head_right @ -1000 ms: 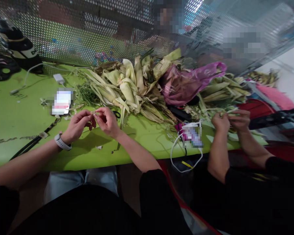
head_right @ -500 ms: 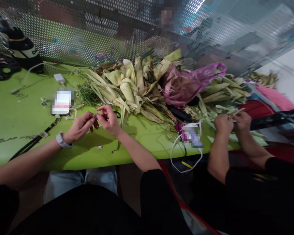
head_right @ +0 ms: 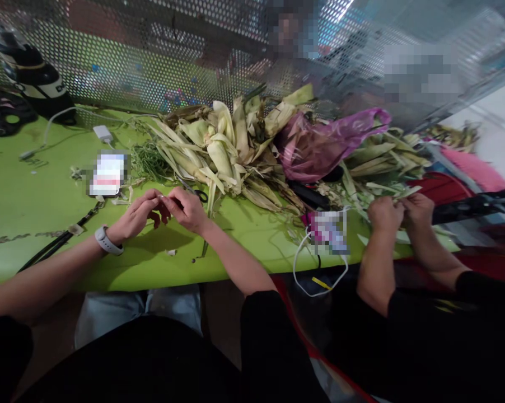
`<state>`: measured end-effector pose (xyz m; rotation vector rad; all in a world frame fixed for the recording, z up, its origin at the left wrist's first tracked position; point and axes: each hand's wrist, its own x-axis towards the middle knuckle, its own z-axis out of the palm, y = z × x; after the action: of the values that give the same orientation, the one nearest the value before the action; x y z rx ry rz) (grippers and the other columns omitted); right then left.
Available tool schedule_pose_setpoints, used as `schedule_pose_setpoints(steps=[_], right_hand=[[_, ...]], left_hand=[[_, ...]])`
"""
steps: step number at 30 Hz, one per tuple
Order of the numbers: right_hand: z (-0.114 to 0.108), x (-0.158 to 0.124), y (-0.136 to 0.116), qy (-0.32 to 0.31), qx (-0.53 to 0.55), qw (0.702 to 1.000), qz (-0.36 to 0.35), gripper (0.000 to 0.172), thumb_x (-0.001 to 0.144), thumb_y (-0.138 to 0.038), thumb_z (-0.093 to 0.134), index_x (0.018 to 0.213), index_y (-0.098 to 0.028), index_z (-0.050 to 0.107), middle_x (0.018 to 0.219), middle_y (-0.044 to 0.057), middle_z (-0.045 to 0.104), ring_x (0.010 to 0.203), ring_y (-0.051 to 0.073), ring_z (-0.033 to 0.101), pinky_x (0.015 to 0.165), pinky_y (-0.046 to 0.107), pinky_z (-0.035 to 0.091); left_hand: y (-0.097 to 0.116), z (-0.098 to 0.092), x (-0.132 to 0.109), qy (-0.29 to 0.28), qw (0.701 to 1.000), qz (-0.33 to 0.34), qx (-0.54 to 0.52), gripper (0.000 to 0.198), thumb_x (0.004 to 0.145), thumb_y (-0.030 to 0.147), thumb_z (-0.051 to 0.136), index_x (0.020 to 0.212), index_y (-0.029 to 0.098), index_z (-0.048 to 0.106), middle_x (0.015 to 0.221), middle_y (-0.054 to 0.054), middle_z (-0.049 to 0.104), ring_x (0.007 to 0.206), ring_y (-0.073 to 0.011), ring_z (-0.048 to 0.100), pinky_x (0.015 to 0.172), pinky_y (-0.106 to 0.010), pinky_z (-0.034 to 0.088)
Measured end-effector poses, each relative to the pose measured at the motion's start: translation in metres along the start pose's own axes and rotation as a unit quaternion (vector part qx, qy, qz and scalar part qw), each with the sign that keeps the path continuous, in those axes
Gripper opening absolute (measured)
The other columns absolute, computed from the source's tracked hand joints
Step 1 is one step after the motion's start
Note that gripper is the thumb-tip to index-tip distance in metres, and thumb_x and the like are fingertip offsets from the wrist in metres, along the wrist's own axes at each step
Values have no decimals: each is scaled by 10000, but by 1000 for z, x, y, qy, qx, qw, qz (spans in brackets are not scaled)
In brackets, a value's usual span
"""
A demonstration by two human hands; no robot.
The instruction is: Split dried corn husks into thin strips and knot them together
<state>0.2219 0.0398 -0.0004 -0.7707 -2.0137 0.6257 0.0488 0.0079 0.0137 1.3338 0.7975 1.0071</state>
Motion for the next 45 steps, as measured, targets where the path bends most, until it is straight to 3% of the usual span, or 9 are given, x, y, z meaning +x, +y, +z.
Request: schedule_pose_setpoints(steps=[4,10,14,23,27,36,41,45], right_hand=[[1,1,5,29,-63,996,-57,281,990,-389,476,773,-210,487,673,-24,513,597,98,491,574,237,400],[0,0,17,57,-167,978,-112,259,1001,-357,467,797,-213,533,717,9,544,647,124,511,604,251,407],[-1,0,19,64,-210,967,-128,268,998,-373,475,798,-212,554,730,25,564,653,134,516,587,259,393],[5,-4,13,65,-98,992,-34,248,986,-406,477,856,-198,516,721,3,573,623,113,523,594,246,402],[5,-4,7,36,-48,998,30,299,988,-455,439,850,-199,509,703,-5,562,612,114,507,608,257,398],[9,-3,0,34,74,991,110,364,985,-492,431,746,-217,431,643,-28,456,597,115,434,573,262,350],[0,-1,-1,20,75,989,129,361,976,-525,436,792,-216,467,586,-52,422,528,105,399,534,258,330],[-6,2,-1,3,-6,997,81,323,938,-521,518,890,-202,511,667,-31,519,554,102,445,572,263,352]], left_hand=[[0,2,1,4,999,-28,-27,258,962,419,487,879,177,521,683,-21,625,576,-124,617,447,-202,459],[0,4,4,90,993,-46,-61,239,875,383,649,888,148,605,765,-24,633,664,-108,629,482,-178,466],[-1,1,5,113,988,-46,-97,219,793,318,746,878,143,646,764,-21,651,694,-109,634,500,-177,466],[5,1,3,96,983,-45,-148,192,763,262,767,877,146,666,799,-13,653,714,-90,629,553,-167,484],[2,2,4,97,983,-37,-151,177,775,253,751,876,149,649,789,-12,651,706,-88,631,541,-160,477],[-7,-7,8,58,995,69,39,192,864,318,682,917,141,628,819,-46,665,722,-116,656,545,-198,536],[-6,-10,10,76,993,-3,-88,183,825,289,729,882,144,633,757,-20,654,654,-82,625,514,-166,481],[-5,-11,11,71,984,-47,-154,190,780,266,769,882,141,670,748,-10,646,649,-69,610,522,-157,464]])
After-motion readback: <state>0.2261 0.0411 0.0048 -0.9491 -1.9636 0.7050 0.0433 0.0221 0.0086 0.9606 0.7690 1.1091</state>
